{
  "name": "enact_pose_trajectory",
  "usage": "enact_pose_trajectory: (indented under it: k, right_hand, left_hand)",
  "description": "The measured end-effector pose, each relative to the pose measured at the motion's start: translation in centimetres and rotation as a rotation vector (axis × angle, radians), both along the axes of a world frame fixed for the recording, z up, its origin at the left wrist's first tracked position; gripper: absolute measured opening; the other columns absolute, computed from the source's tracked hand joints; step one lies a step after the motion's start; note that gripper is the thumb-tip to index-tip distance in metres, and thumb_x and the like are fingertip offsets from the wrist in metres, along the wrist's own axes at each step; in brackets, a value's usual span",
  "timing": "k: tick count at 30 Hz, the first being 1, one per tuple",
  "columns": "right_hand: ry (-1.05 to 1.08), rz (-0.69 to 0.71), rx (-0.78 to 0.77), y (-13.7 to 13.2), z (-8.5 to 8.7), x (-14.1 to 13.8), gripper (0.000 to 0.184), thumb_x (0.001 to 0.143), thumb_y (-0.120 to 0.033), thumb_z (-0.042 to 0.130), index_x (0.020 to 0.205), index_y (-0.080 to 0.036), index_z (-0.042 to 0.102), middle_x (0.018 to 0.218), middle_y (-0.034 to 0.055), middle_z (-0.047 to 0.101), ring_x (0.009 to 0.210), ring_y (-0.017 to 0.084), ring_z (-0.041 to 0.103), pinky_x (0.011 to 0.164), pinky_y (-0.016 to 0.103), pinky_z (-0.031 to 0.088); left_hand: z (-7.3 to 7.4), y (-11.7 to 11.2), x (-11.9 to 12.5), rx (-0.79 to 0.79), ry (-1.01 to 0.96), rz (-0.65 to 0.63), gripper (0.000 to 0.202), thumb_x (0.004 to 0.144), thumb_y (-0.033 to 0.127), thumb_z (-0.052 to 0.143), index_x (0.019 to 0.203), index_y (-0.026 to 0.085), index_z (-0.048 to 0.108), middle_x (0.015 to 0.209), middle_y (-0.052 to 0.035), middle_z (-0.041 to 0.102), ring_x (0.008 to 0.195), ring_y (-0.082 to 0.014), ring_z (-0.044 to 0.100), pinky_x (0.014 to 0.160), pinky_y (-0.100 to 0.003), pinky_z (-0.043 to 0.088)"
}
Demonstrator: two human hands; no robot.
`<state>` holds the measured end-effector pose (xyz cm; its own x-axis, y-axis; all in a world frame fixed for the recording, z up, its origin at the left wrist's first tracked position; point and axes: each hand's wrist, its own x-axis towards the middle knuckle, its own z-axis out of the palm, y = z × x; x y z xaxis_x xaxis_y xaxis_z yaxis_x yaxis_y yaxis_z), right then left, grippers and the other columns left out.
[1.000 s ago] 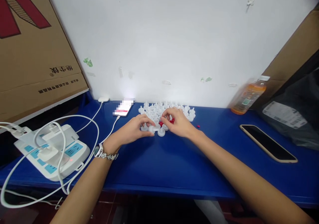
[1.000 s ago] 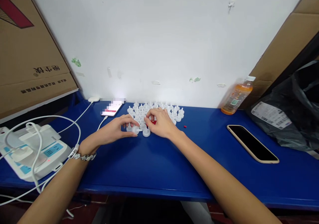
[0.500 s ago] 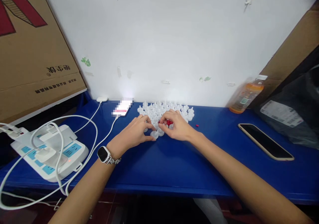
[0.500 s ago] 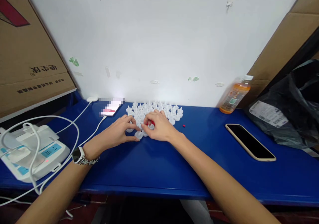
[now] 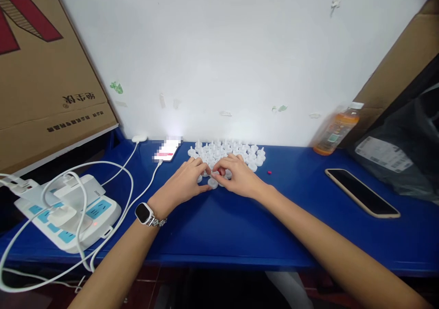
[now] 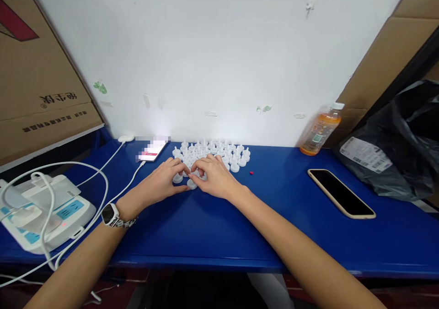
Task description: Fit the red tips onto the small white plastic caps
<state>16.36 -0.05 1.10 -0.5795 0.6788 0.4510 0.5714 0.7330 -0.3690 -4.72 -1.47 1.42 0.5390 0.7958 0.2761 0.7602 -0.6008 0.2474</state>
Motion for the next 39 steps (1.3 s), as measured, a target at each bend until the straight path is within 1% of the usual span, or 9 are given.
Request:
enact_pose_trajectory:
  k: [3,6,9,14,20,27,31,35,39]
  right_hand:
    - [0.111,-0.100,-0.021,-0.3,0.2,2.1,0.012,0.093,-0.027,0.055,0.092,-0.022,0.065,0.075,0.0004,0.064,0.080,0.017,0.055,0.078,0.031,0.036]
    - [0.164,-0.315,-0.041,-0.4,-0.4,6.1,0.014,0.092,-0.027,0.053,0.090,-0.021,0.065,0.073,0.0009,0.065,0.072,0.017,0.056,0.069,0.029,0.039]
    - [0.108,-0.513,-0.116,-0.2,-1.7,10.5,0.013,0.088,-0.027,0.057,0.096,-0.020,0.064,0.070,-0.0005,0.065,0.063,0.016,0.057,0.063,0.029,0.039]
    - [0.028,-0.589,-0.197,0.8,-3.3,14.1,0.019,0.086,-0.024,0.061,0.103,-0.017,0.064,0.079,0.0030,0.068,0.069,0.017,0.060,0.065,0.028,0.042]
    - [0.053,-0.564,-0.165,1.0,-3.5,14.0,0.010,0.087,-0.022,0.058,0.083,-0.017,0.065,0.085,0.0053,0.067,0.074,0.016,0.059,0.068,0.027,0.043]
    - [0.209,-0.308,-0.124,1.4,-1.2,8.7,0.009,0.086,-0.022,0.060,0.086,-0.018,0.068,0.086,0.0027,0.070,0.076,0.014,0.060,0.070,0.026,0.043]
    - [0.255,-0.257,-0.169,2.9,-0.2,6.2,0.012,0.085,-0.022,0.060,0.093,-0.017,0.068,0.084,0.0025,0.071,0.073,0.014,0.060,0.069,0.026,0.044]
    - [0.239,-0.285,-0.145,2.4,-0.8,6.9,0.014,0.083,-0.017,0.056,0.091,-0.017,0.068,0.078,0.0012,0.069,0.067,0.012,0.058,0.066,0.025,0.043]
    - [0.148,-0.252,-0.279,1.2,-1.9,8.5,0.017,0.076,-0.011,0.059,0.090,-0.017,0.067,0.071,-0.0013,0.068,0.059,0.011,0.057,0.061,0.023,0.042]
  left_hand:
    - [0.5,-0.3,0.3,0.041,-0.072,-0.037,0.029,0.083,0.045,0.070,0.095,0.022,0.058,0.099,-0.0031,0.057,0.093,-0.0224,0.051,0.083,-0.037,0.043]
    - [1.5,-0.9,1.8,0.135,-0.173,-0.099,0.022,0.091,0.042,0.059,0.088,0.021,0.053,0.095,-0.0037,0.057,0.091,-0.0209,0.050,0.085,-0.037,0.043]
    - [2.1,-1.0,4.6,0.175,-0.185,-0.187,0.018,0.097,0.034,0.049,0.085,0.021,0.051,0.092,-0.0047,0.057,0.089,-0.0204,0.050,0.084,-0.037,0.043]
    - [1.6,1.0,10.1,0.205,-0.059,-0.289,0.022,0.097,0.030,0.048,0.077,0.020,0.051,0.087,-0.0051,0.056,0.087,-0.0209,0.049,0.078,-0.036,0.042]
    - [1.3,3.2,12.6,0.235,-0.075,-0.253,0.022,0.095,0.029,0.049,0.076,0.020,0.052,0.087,-0.0054,0.056,0.087,-0.0213,0.049,0.078,-0.035,0.043]
    - [1.6,3.5,7.7,0.166,-0.216,-0.138,0.016,0.094,0.032,0.052,0.084,0.020,0.057,0.088,-0.0037,0.060,0.088,-0.0211,0.051,0.085,-0.037,0.043]
    - [0.9,3.4,6.2,0.066,-0.218,-0.143,0.016,0.092,0.036,0.057,0.095,0.021,0.064,0.094,-0.0045,0.062,0.095,-0.0223,0.054,0.087,-0.036,0.044]
    - [-0.1,3.7,6.8,0.065,-0.145,-0.129,0.025,0.093,0.041,0.057,0.107,0.023,0.068,0.096,-0.0057,0.063,0.094,-0.0234,0.054,0.086,-0.038,0.044]
    - [-0.5,3.9,7.9,0.083,-0.063,-0.127,0.025,0.096,0.039,0.053,0.104,0.023,0.070,0.097,-0.0056,0.065,0.095,-0.0238,0.053,0.086,-0.039,0.041]
